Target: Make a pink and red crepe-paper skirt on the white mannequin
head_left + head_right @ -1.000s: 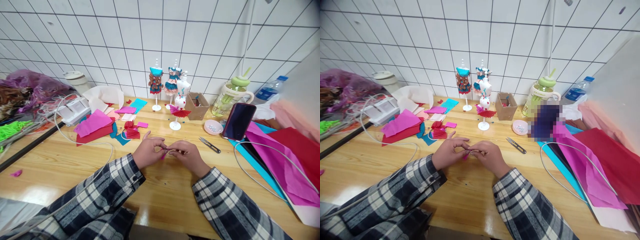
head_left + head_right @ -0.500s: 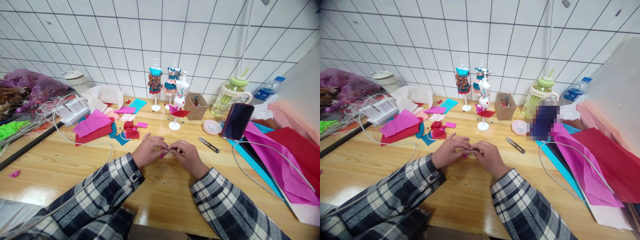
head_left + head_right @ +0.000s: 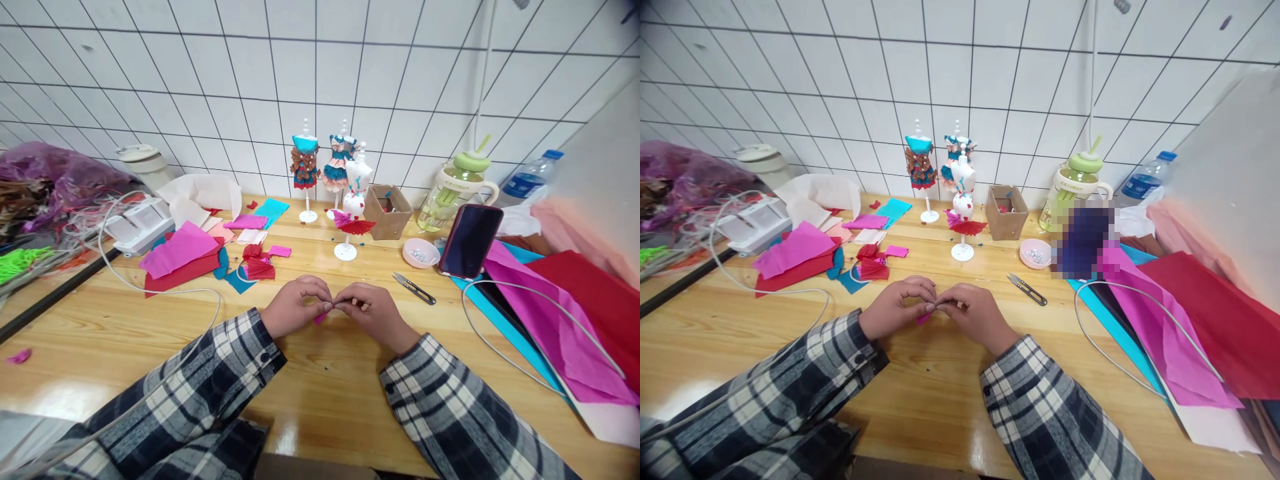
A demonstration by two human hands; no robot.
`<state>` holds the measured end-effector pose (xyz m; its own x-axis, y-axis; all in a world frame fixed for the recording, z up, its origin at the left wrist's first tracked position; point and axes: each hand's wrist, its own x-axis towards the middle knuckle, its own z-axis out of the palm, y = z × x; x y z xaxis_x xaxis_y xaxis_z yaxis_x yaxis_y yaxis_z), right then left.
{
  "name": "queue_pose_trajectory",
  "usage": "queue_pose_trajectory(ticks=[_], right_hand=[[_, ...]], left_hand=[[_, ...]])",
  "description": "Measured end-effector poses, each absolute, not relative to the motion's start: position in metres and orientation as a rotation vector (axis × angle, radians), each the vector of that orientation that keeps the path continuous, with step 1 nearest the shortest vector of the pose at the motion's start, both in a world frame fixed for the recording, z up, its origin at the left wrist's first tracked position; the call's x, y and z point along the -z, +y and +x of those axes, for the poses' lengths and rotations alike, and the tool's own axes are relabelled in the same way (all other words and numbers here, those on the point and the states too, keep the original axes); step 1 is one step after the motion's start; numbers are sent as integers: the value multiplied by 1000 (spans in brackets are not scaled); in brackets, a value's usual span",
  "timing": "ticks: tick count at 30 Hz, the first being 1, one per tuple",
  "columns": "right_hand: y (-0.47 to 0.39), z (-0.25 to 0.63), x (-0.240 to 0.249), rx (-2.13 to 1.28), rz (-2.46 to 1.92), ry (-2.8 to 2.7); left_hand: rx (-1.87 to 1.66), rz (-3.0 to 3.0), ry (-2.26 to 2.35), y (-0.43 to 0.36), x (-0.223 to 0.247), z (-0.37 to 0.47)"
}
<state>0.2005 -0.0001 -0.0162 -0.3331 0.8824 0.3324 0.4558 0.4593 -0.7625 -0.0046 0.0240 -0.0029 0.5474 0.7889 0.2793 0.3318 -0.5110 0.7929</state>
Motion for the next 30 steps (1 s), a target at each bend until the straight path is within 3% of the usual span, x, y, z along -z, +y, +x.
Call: queue_pose_trajectory(ticks=[2,5,8,21,30], right_hand=[[10,221,19,-711,-1260,-1911],[26,258,27,-351,-1492,-1964],[36,278,36,-202,-1566,-2070],[35,240,33,68,-1751,-2207],[4,185,23,-585,-1427,-1647]], left_hand=[[-852,2082,943,23,2,-4],[-867,2073,994,22,2,-2],[-860,1992,1017,19,5,1],[-758,1551,1073,17,13,8],[-844,1461,1111,20,17,7]])
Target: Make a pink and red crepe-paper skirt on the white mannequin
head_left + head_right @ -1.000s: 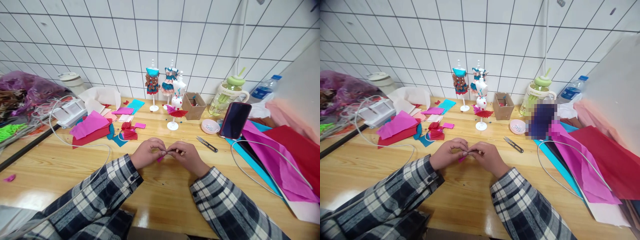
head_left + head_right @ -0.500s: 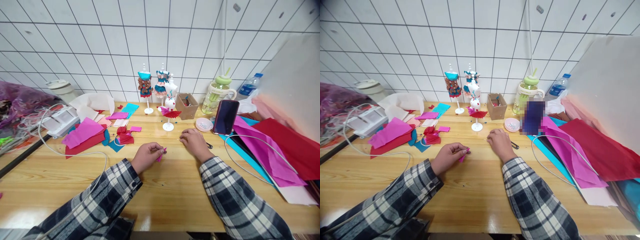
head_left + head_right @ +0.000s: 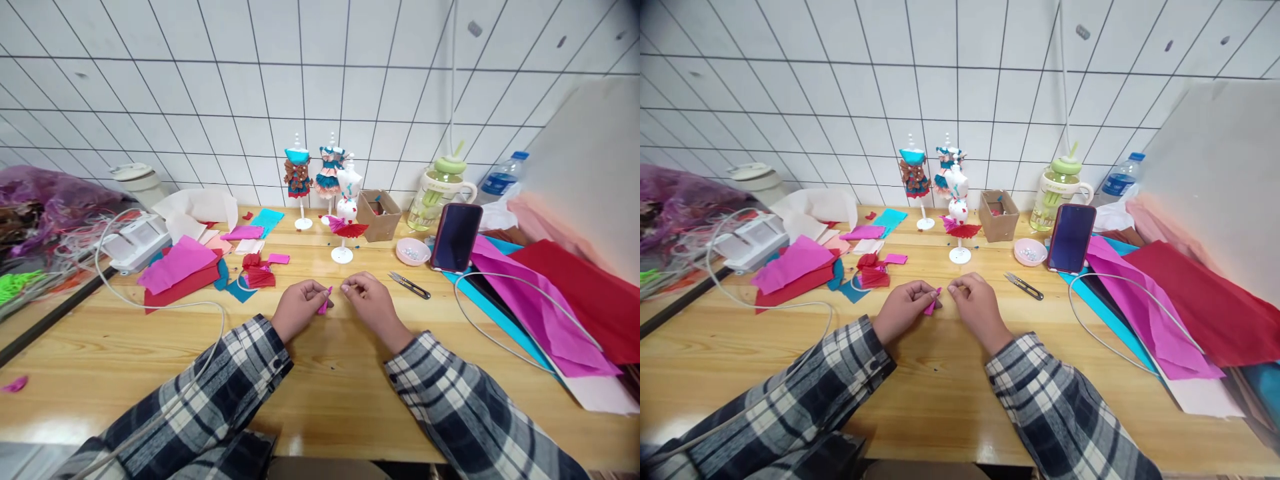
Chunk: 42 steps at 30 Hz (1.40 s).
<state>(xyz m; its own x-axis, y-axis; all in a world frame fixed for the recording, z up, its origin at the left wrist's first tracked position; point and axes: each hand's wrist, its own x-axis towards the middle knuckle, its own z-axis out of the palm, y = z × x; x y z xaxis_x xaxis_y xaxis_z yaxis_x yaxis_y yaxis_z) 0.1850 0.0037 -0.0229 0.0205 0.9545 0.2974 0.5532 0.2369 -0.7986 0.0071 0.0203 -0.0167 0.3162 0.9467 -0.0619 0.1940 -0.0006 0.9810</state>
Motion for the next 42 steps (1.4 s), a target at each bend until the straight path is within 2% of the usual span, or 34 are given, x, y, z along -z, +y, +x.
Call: queue_pose_trajectory(ticks=[11,34,39,42], right_hand=[[-8,171,19,-1035,-1418,-1454],[-9,171,20,-894,-1562,-1507],[-10,171,21,-832,-1499,-1534],[-10,172,21,-941,-1413,-1503]], left_hand=[[-914,1468,1116,17,17,10],[-860,1701,1102,13,11,7],[-877,1556,1062,14,10,7],[-907,1484,1059,17,9,7]])
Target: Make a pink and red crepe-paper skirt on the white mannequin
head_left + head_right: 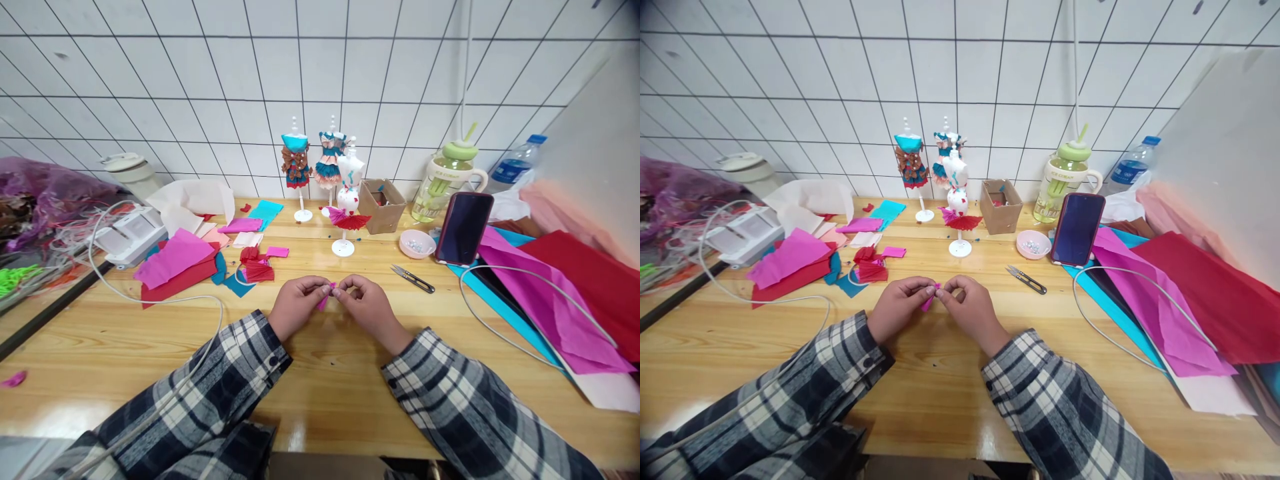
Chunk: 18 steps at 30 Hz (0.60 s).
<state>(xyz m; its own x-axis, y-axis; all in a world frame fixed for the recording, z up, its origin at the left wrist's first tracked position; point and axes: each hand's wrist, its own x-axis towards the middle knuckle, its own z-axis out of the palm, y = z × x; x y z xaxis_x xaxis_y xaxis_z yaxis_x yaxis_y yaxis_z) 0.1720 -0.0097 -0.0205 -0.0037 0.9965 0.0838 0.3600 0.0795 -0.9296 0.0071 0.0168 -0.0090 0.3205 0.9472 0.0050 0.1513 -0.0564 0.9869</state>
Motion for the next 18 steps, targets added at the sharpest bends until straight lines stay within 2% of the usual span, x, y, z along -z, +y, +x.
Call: queue_pose_trajectory(ticks=[6,13,18], right_hand=[[-5,179,22,-1424,-1249,-1168],[-2,187,25,-1666,-1096,-939],[3,197,25,-1732,-1033,-1023]], left_hand=[[-991,1673,1136,24,12,1],[-948,2547,1002,18,2,-9],[-811,2842,771,17,-3,-10]])
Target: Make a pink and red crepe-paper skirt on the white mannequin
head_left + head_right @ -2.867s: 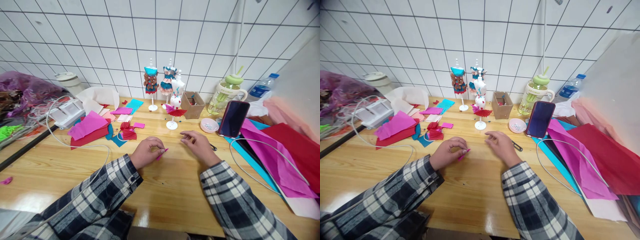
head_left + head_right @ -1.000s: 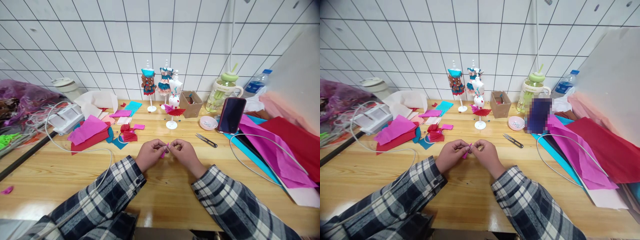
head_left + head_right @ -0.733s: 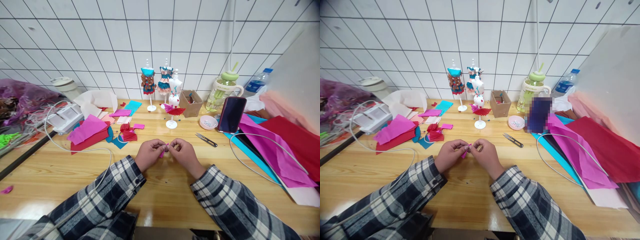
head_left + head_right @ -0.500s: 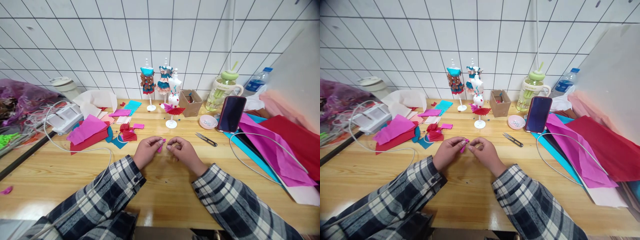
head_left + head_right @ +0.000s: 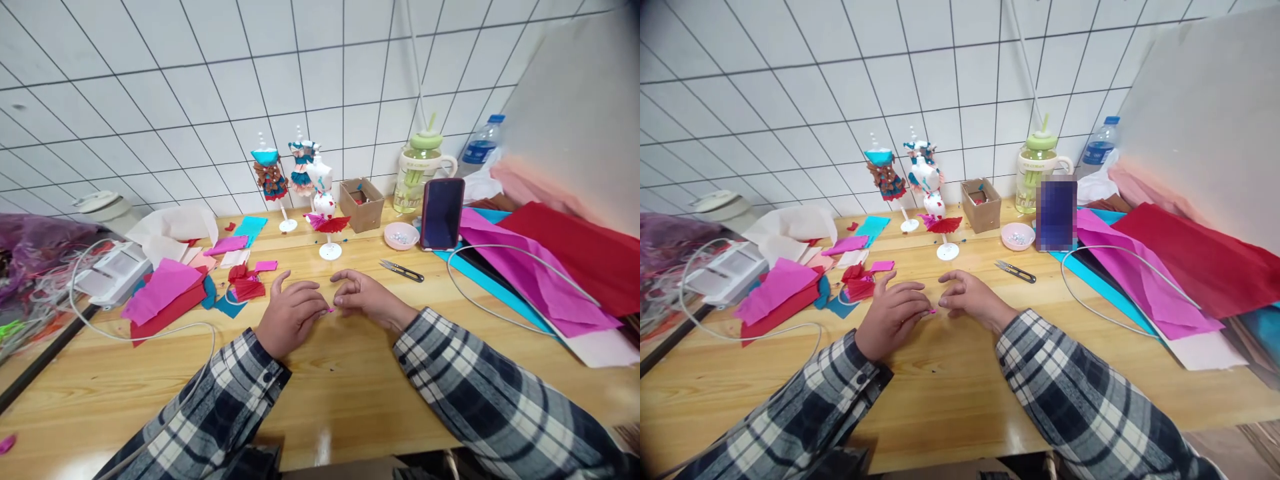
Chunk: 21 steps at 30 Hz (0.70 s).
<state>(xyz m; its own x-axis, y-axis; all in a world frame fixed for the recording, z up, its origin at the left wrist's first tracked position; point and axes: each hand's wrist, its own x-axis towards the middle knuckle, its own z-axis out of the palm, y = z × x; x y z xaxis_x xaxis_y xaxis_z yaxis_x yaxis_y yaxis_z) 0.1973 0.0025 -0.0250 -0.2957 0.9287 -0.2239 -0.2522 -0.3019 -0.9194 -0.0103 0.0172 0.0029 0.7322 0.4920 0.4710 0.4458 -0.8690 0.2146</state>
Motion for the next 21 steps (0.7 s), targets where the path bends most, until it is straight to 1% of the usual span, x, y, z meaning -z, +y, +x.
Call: queue_pose_trajectory(ticks=[2,5,10,12,16,18,21], right_hand=[[4,198,26,-1629,-1086,-1195],[1,192,26,-1347,-1191,-1492],[-13,180,18,-624,-1195,-1949],[-17,177,15,-378,-1154,-2069],[-21,173,12,-24,-1107,-2216],[-23,172,10,121,-1113,-2240],[-27,172,8,268,-1096,-2223]], left_hand=[[-728,2885,725,16,-2,-7],[-587,2902,744,13,1,-2],[-433,2827,1005,13,2,2],[-456,2772,1101,14,2,1],[-597,2574,1258,15,3,0],[-711,2373,1287,16,4,0],[-841,1879,1208,16,6,0]])
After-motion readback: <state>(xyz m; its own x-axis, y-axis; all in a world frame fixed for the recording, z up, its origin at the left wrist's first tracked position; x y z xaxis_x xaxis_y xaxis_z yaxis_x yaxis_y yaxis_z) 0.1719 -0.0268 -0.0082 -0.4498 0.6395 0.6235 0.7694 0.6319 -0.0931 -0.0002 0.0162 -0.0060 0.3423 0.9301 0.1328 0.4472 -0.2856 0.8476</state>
